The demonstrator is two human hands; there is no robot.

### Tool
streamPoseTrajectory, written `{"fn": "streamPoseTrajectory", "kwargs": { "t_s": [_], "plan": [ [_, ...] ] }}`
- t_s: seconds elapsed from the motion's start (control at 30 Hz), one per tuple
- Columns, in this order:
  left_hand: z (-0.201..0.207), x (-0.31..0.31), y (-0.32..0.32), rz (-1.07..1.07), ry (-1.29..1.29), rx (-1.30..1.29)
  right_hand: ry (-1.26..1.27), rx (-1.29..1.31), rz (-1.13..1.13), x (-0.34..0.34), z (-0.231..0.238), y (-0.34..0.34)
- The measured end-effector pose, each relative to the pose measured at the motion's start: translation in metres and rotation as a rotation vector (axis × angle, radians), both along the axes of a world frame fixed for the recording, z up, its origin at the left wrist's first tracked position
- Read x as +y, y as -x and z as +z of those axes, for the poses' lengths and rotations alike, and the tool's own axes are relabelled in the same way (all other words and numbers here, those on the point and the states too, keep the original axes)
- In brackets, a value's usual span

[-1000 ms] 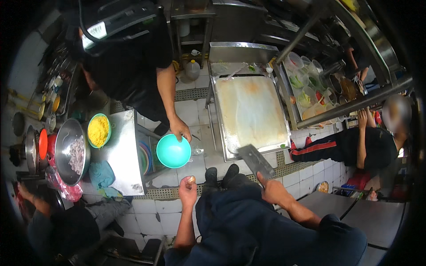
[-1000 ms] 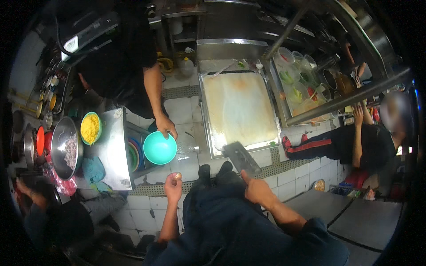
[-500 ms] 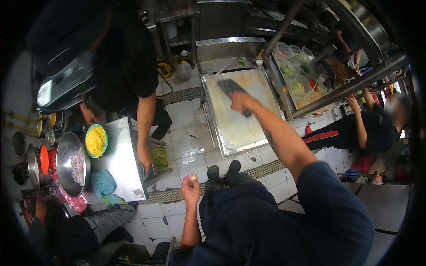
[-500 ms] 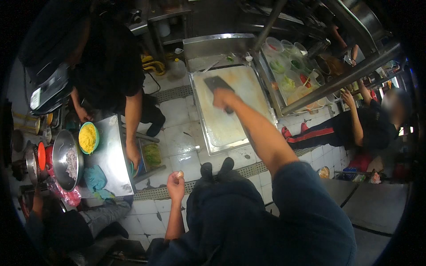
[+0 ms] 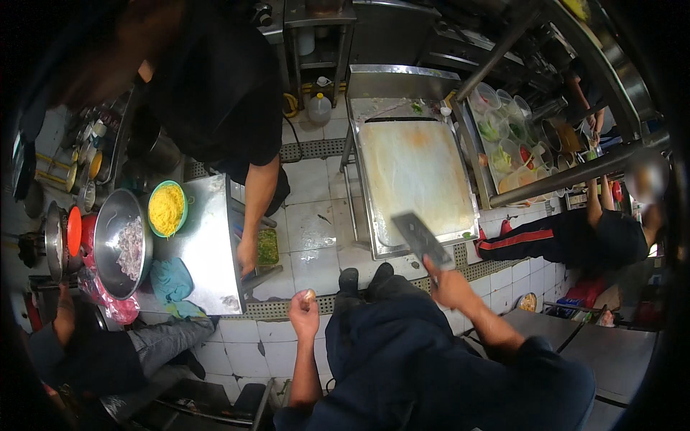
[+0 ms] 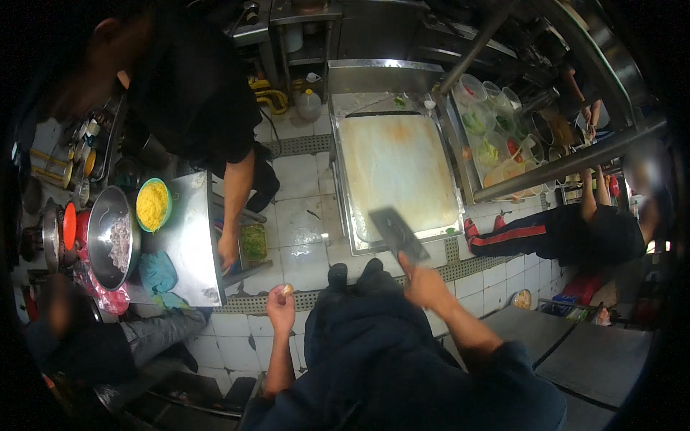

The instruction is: The person uses a cleaver to cut raw chicken pieces on a cutting board, then transfers the cut pieces into a metal bowl. The person also scrapes the cutting board clean with the cleaver.

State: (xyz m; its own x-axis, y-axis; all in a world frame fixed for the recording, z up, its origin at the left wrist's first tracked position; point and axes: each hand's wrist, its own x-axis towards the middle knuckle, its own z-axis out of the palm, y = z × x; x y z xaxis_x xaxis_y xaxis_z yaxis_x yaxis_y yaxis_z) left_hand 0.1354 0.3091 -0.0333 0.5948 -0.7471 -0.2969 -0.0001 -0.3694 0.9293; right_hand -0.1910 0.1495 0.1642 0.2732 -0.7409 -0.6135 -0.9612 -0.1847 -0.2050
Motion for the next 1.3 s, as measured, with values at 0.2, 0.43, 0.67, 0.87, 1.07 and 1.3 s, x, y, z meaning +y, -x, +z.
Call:
{"fn": "streamPoseTrajectory", "kwargs": {
  "t_s": [0.2, 0.43, 0.67, 0.87, 1.07, 1.3],
  "plan": [
    [0.001, -0.028, 0.007, -0.040, 0.005, -0.006, -0.086, -0.028, 0.022, 0.036, 0.007, -0.017],
    [0.013, -0.046, 0.018, -0.095, -0.011, -0.010, 0.035, -0.167, 0.034, -0.093, -0.025, -0.063],
    [0.018, -0.039, 0.016, -0.052, -0.003, -0.028, 0.088, 0.014, 0.099, -0.270, -0.036, -0.131],
    [0.008, -0.011, 0.013, 0.005, 0.007, -0.043, 0.182, -0.054, 0.047, -0.300, -0.038, -0.099],
    [-0.002, 0.010, 0.013, 0.067, -0.056, -0.017, 0.132, -0.027, 0.034, -0.098, -0.031, -0.047],
    [0.001, -0.014, 0.013, 0.000, 0.014, 0.001, 0.286, -0.147, 0.130, -0.208, -0.062, -0.089]
  ]
}}
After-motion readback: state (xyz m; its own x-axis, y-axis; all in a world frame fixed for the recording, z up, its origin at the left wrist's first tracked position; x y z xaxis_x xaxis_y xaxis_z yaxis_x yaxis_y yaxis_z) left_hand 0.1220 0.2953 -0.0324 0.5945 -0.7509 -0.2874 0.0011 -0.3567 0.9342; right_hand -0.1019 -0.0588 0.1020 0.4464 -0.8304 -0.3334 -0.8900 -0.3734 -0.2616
